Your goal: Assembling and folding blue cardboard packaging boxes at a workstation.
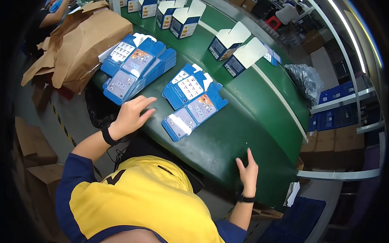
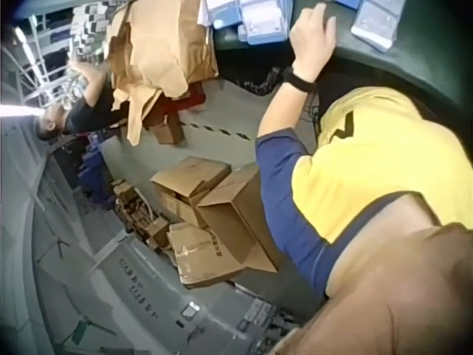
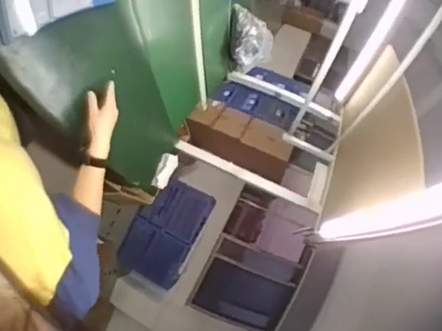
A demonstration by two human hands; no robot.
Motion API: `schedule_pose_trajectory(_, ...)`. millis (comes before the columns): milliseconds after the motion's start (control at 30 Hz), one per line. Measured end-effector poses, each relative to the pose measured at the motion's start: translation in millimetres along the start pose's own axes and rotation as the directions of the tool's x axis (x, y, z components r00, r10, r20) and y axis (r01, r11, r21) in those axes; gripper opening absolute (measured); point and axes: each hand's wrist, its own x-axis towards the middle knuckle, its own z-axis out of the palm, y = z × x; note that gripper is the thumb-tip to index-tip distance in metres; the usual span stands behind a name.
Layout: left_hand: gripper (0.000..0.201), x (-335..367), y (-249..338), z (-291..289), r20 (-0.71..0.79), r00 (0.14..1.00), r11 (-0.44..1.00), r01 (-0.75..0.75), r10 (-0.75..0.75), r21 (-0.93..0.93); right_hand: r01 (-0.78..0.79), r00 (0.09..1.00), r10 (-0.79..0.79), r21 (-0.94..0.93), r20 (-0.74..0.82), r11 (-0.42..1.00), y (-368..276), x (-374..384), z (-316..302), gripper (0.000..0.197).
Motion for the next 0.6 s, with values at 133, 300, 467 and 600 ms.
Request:
schedule_pose_trajectory(133, 0.026, -17, -39, 23, -0.14, 0.965, 0.973, -0.213, 0.224, 0.085, 0.081, 0.991, -0.097, -0.157, -0.097, 0.984, 34, -44, 33, 0.061)
schedule_pose_trajectory(300, 0.026, 16, -36, 36, -0.05, 0.973, 0.967, -0.219, 0.227, 0.132, 0.14, 0.99, -0.139, -0.289, 0.024, 0.947, 42, -34, 36, 0.059)
schedule_pose_trajectory(467, 0.031, 35, -23, 37, 0.126, 0.991, 0.97, -0.067, 0.038, 0.234, 0.129, 0.989, -0.093, -0.342, 0.118, 0.931, 43, -44, 31, 0.065)
schedule_pose_trajectory(600, 0.033, 35, -23, 32, 0.216, 0.976, 0.959, -0.054, -0.008, 0.278, 0.141, 0.985, -0.098, -0.337, 0.143, 0.931, 50, -43, 36, 0.066)
